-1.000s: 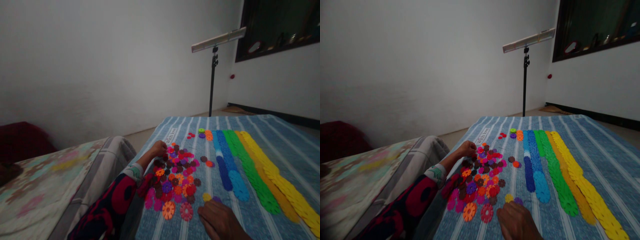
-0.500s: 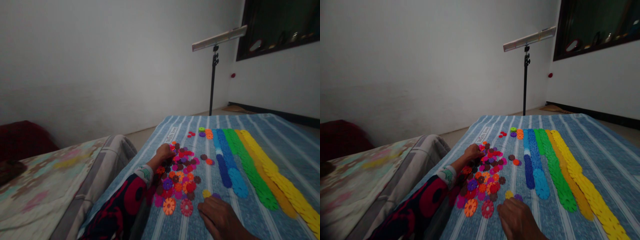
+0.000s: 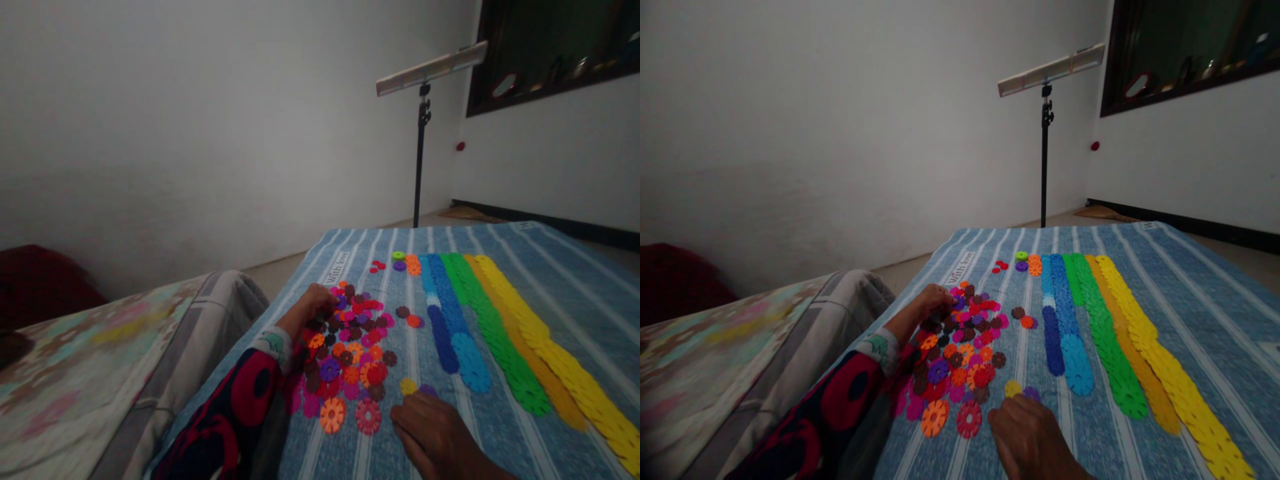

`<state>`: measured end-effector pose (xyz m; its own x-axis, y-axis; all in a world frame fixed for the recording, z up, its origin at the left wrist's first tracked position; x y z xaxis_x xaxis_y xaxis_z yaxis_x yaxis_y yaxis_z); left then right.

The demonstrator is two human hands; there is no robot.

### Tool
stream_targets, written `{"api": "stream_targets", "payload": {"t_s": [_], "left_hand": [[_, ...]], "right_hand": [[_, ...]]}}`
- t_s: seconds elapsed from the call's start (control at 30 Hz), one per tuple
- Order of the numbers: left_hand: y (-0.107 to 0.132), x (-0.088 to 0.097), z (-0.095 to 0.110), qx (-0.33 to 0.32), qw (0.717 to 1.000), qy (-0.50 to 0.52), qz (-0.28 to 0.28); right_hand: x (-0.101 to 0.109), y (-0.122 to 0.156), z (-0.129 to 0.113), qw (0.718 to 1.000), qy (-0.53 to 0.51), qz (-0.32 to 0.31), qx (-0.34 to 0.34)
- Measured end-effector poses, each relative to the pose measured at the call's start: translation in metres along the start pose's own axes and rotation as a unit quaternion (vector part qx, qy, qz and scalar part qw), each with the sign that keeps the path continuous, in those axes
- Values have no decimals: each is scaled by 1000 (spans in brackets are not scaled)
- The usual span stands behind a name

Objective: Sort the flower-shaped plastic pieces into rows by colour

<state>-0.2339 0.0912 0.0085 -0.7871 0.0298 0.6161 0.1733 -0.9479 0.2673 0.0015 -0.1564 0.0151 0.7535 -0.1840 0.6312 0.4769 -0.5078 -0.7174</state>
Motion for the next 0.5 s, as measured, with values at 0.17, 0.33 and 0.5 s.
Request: {"api": "stream_targets", "payload": {"t_s": [0.17, 0.33, 0.5], "left_hand": [[2, 6, 8, -1, 998, 9, -66], [-7, -11, 46, -51, 994, 57, -79], [-20, -60, 89, -92, 987, 110, -67]], "right_hand": [[1, -2, 0, 1000, 17, 20, 7], [-2, -3, 0, 997, 48, 47, 26], [-7, -1, 3, 992, 92, 78, 35]]}}
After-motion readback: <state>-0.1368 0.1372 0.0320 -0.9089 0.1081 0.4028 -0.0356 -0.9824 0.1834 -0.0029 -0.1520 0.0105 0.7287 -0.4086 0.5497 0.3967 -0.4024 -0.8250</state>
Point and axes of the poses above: each hand's wrist, its own y-axis away from the middle knuckle, its own x-axis out of the back of the hand, z = x × y, the point moved 9 cm from there along -y, towards the middle knuckle, and after that the axes turned 1 degree about -z, right-handed, at the moved point
